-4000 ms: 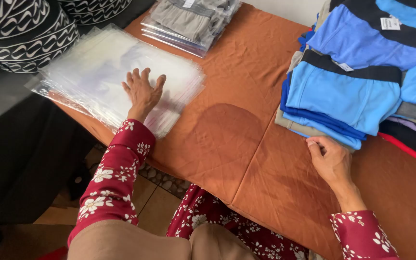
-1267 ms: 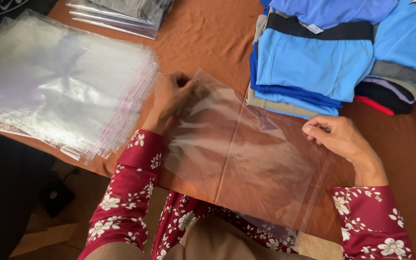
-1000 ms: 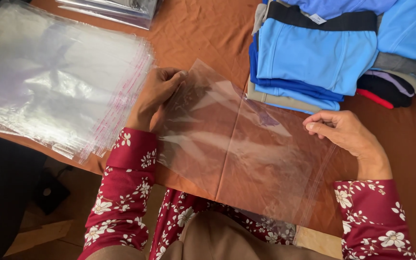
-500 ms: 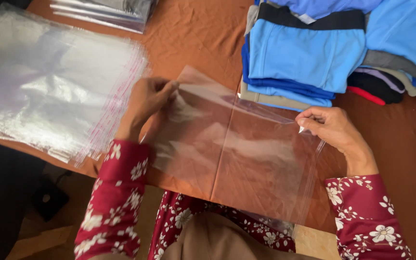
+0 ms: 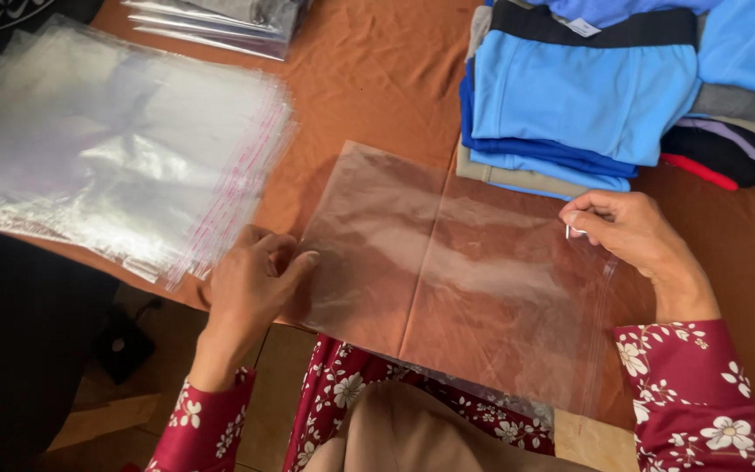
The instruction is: Packaging folded underwear into clear plastic bags
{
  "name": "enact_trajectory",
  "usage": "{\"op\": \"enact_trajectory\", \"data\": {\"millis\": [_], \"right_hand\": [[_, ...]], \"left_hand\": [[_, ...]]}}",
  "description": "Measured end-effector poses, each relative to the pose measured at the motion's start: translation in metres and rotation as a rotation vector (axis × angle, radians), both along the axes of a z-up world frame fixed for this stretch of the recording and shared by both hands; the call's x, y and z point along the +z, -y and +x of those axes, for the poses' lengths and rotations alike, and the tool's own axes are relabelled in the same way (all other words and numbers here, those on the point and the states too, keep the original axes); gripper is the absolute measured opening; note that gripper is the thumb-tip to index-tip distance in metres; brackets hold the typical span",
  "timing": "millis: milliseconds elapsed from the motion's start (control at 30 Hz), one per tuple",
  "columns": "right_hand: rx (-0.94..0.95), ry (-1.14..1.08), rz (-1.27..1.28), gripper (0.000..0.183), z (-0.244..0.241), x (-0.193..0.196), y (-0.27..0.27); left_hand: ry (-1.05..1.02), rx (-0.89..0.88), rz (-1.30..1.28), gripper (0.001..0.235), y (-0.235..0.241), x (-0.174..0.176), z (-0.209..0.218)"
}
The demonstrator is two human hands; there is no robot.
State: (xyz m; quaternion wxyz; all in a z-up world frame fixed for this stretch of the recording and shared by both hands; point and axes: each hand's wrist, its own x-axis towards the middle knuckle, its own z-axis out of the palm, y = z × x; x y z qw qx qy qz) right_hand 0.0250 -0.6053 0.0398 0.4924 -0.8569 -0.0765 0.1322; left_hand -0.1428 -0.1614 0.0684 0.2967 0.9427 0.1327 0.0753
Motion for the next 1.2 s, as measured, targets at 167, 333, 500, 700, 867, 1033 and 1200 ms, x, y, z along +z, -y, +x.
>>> {"op": "enact_trajectory", "data": {"millis": [167, 333, 500, 700, 867, 1033, 1200], "right_hand": [[-0.013, -0.003, -0.015, 0.014, 0.001, -0.004, 0.002], [-0.055, 0.011, -0.108, 0.018, -0.003, 0.004, -0.003], [0.027, -0.016, -0.019, 0.019, -0.001, 0.001, 0.004], [0.018, -0.047, -0.092, 0.022, -0.003, 0.006, 0.001], [0.018, -0.025, -0.051, 0.016, -0.003, 0.0, 0.003], [0.008, -0.017, -0.031, 0.017, -0.009, 0.009, -0.001], [0.07, -0.047, -0.078, 0.017, -0.008, 0.008, 0.005]], "left_hand": [[0.039, 0.005, 0.033, 0.023, -0.004, -0.023, -0.006], [0.057, 0.026, -0.009, 0.014, 0.001, -0.025, -0.005], [0.103, 0.068, 0.144, 0.028, -0.003, -0.034, -0.01], [0.197, 0.037, 0.07, 0.014, 0.002, -0.035, -0.013], [0.158, 0.072, -0.129, 0.02, -0.006, -0.009, 0.001], [0.169, 0.057, -0.547, 0.049, -0.015, 0.006, 0.01], [0.118, 0.078, -0.443, 0.055, -0.022, -0.004, 0.012]]}}
